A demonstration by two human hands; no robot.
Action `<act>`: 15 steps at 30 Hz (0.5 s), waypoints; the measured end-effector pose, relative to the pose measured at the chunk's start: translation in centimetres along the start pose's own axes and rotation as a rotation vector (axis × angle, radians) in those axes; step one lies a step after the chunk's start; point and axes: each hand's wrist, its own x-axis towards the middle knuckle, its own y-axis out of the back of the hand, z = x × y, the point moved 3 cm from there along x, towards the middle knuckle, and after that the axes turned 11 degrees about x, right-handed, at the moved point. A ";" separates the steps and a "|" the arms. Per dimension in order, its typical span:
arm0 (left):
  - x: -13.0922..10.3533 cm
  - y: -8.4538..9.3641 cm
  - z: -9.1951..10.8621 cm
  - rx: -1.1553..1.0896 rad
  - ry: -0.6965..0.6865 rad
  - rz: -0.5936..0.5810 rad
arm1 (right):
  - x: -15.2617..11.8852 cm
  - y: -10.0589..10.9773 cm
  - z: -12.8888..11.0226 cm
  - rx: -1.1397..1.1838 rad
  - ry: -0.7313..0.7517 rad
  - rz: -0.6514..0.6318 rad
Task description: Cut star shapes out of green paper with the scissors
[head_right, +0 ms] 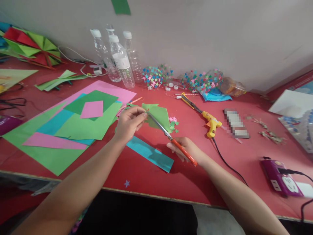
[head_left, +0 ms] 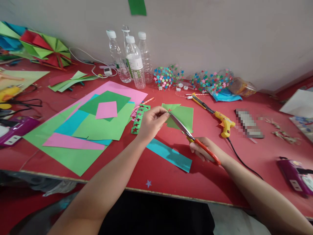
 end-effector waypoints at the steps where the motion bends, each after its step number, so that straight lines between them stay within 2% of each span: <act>1: 0.0 0.0 0.0 -0.011 0.001 -0.002 | 0.0 0.0 0.0 0.006 -0.003 0.003; 9: 0.0 0.1 -0.2 0.015 -0.025 -0.006 | -0.2 0.0 0.0 0.002 -0.007 0.027; 15: -0.2 0.3 0.6 0.115 -0.126 0.046 | -0.1 -0.2 0.1 0.059 0.029 -0.052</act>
